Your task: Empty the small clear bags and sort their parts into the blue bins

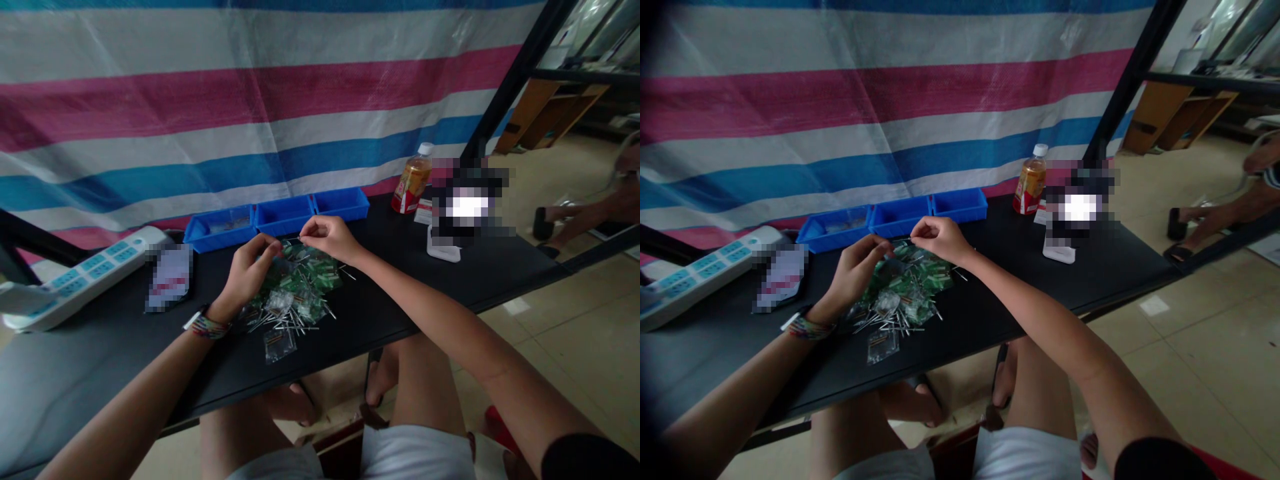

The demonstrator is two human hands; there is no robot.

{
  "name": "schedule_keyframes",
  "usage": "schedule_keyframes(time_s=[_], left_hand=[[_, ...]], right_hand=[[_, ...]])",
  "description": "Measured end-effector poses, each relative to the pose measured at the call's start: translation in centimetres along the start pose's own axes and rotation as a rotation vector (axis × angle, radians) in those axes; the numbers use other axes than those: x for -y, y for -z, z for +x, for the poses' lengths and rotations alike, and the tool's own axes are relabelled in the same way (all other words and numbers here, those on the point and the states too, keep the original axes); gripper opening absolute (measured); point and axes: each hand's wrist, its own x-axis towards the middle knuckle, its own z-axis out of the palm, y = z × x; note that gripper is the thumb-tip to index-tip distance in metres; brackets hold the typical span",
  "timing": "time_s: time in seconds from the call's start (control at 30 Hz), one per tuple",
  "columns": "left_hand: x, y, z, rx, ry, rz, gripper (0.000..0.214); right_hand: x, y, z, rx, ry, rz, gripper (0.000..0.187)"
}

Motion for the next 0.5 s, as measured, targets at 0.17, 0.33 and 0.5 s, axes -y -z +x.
schedule_keyframes(time_s=[0.17, 0.33, 0.5], left_hand=[[-0.3, 0.1, 0.1, 0.008, 0.001, -0.042, 0.038], [-0.1, 0.1, 0.2, 0.011, 0.043, -0.125, 0.029], [-0.5, 0.2, 0.2, 0.033, 0.049, -0.130, 0.031]], right_hand=[[1.0, -0.6, -0.8, 0.086, 0.021, 0.067, 0.017], [1.5, -0.7, -1.1, 0.104, 0.042, 0.019, 0.014], [1.4, -0.7, -1.1, 0.073, 0.057, -0.005, 0.012]])
